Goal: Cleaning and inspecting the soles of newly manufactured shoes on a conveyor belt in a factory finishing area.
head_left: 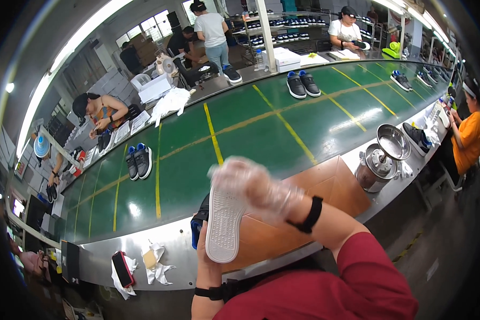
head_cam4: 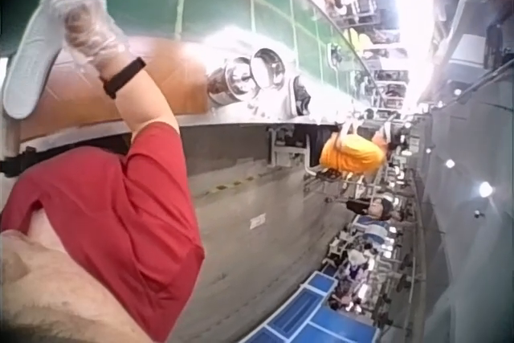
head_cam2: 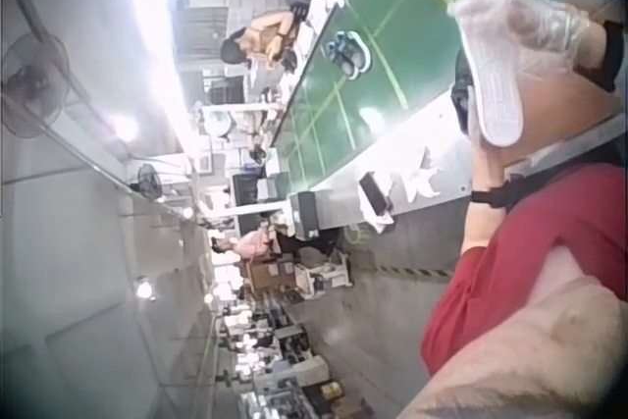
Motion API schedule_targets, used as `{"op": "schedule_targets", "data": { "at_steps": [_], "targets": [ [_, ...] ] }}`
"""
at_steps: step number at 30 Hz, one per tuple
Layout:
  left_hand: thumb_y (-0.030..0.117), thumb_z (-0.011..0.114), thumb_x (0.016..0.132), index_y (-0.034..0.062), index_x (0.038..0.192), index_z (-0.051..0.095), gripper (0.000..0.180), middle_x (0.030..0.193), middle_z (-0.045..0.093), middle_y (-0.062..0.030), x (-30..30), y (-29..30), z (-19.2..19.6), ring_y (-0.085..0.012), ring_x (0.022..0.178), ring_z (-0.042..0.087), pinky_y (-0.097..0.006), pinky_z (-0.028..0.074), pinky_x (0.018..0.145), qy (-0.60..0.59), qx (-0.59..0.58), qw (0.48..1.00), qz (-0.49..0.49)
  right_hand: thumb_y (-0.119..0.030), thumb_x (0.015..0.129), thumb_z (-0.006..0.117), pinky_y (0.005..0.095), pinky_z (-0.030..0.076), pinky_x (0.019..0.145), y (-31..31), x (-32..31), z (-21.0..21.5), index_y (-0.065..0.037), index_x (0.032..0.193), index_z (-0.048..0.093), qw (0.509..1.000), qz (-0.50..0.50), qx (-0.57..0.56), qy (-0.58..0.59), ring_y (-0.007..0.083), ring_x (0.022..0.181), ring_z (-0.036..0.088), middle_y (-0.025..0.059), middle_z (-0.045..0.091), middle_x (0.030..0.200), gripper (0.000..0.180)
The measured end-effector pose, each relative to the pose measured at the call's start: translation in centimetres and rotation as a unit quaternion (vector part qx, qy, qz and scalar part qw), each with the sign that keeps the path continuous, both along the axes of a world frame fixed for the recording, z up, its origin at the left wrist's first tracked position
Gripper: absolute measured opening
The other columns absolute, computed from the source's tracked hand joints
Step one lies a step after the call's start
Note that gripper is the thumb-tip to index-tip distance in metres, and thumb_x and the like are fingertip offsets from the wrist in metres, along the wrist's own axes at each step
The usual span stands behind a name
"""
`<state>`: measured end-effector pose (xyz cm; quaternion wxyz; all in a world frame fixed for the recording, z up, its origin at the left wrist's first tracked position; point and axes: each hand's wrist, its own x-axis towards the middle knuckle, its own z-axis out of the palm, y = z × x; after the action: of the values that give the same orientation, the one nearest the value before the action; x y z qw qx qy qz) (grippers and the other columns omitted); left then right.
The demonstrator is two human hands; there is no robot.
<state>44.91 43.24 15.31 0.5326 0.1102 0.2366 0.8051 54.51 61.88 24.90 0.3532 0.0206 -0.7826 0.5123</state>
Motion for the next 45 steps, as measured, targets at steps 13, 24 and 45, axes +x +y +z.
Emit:
{"op": "schedule_targets", "data": {
  "at_steps": [13, 24, 45],
  "targets": [
    [0.022, 0.051, 0.095, -0.0013, 0.121, 0.054, 0.035, 0.110, 0.064, -0.0106, 0.3, 1.0, 1.8, -0.0171, 0.097, 0.062, -0.031, 0.050, 0.083, 0.194, -0.090, 0.975, 0.052, -0.005, 0.081, 0.063, 0.0286, 0.052, 0.071, 9.5, 10.3, -3.6, -0.001, 0.088, 0.064, 0.976, -0.196, -0.090, 0.027, 0.0197, 0.078, 0.064, 0.0105, 0.065, 0.086, 0.007],
    [0.015, 0.068, 0.076, 0.0007, 0.087, 0.060, 0.020, 0.073, 0.063, -0.0168, 5.4, 2.7, 1.7, -0.0361, 0.068, 0.062, -0.042, 0.049, 0.062, 0.831, -0.195, 0.515, -0.084, -0.007, 0.077, 0.065, 0.0326, 0.052, 0.069, 19.1, 32.1, 4.4, -0.006, 0.088, 0.065, 0.814, -0.523, 0.186, -0.170, 0.0280, 0.073, 0.064, 0.0142, 0.066, 0.085, 0.011],
    [0.012, 0.066, 0.080, -0.0050, 0.103, 0.057, 0.030, 0.086, 0.065, -0.0211, -3.9, -0.8, -3.1, -0.0325, 0.081, 0.064, -0.042, 0.046, 0.075, 0.726, -0.448, 0.470, 0.228, 0.003, 0.081, 0.058, 0.0352, 0.052, 0.072, 18.2, 26.7, 2.2, -0.003, 0.094, 0.065, 0.794, -0.501, 0.334, -0.087, 0.0246, 0.079, 0.065, 0.0151, 0.065, 0.084, 0.016]
  ]
}}
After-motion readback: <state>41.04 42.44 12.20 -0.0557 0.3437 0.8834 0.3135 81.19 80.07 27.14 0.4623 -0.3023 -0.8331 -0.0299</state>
